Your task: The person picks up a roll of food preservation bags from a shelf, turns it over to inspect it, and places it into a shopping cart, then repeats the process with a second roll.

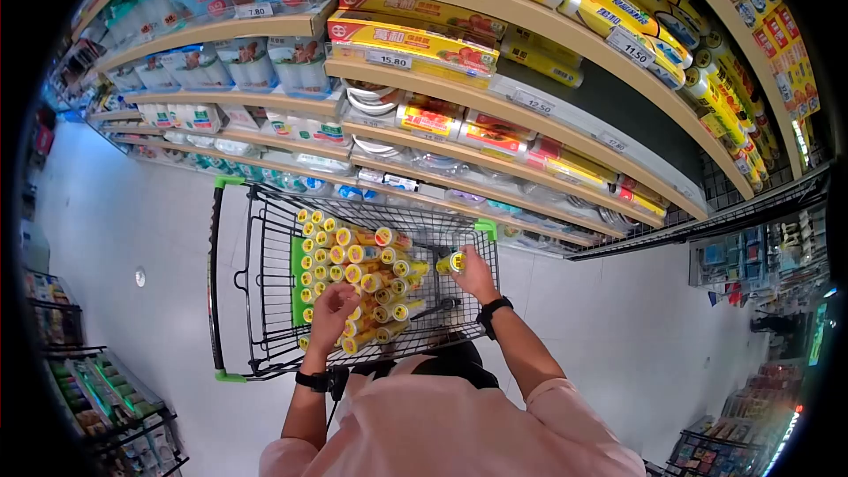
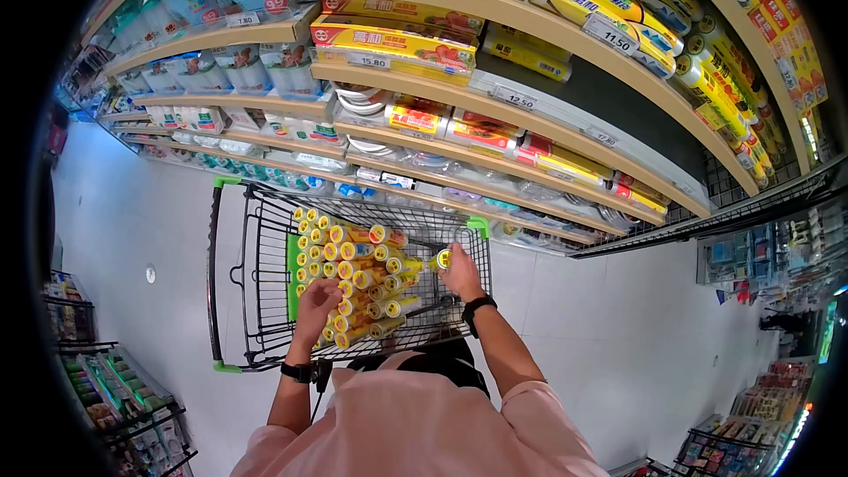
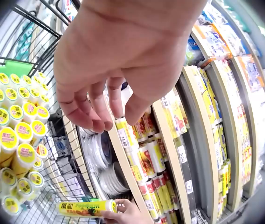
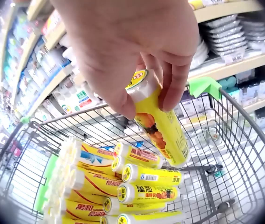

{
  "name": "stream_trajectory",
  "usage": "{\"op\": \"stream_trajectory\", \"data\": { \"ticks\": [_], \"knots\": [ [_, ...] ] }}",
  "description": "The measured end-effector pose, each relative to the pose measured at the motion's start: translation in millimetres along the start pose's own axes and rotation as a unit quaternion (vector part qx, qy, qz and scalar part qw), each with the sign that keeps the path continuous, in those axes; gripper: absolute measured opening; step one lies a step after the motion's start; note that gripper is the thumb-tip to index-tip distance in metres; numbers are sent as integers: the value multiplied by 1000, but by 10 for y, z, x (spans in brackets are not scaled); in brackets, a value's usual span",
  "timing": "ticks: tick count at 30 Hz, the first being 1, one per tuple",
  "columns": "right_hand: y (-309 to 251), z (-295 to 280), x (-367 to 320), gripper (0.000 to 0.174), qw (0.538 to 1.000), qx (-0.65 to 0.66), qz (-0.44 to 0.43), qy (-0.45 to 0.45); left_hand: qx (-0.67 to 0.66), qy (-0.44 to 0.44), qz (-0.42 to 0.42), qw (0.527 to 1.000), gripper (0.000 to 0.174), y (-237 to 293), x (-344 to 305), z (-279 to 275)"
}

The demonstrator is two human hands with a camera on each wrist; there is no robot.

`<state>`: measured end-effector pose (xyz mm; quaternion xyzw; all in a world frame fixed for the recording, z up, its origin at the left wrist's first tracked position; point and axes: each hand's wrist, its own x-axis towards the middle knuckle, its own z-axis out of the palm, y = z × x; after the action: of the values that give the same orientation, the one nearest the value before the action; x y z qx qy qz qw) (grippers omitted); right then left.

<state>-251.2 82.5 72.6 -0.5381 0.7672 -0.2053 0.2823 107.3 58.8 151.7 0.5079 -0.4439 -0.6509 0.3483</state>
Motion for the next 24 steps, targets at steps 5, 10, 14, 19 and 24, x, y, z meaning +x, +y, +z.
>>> {"op": "stream_trajectory", "data": {
  "ticks": [5,10,14,19,24],
  "knots": [
    [63,305,530,60,1000,12,16,-13,-18,38,-46,998,15,120,-152,96],
    [316,978,853,56,999,42,26,-13,-81,38,-92,992,15,19,-285,182],
    [449,1416,1031,58,999,-12,36,-29,-73,0,-111,991,17,-84,-333,239],
    [409,1732,1085,61,999,5,15,-40,-49,-11,-120,991,16,-129,-344,224],
    [161,1541,974,58,994,55,8,-90,-46,-41,-135,989,17,-156,-298,154]
  ]
}}
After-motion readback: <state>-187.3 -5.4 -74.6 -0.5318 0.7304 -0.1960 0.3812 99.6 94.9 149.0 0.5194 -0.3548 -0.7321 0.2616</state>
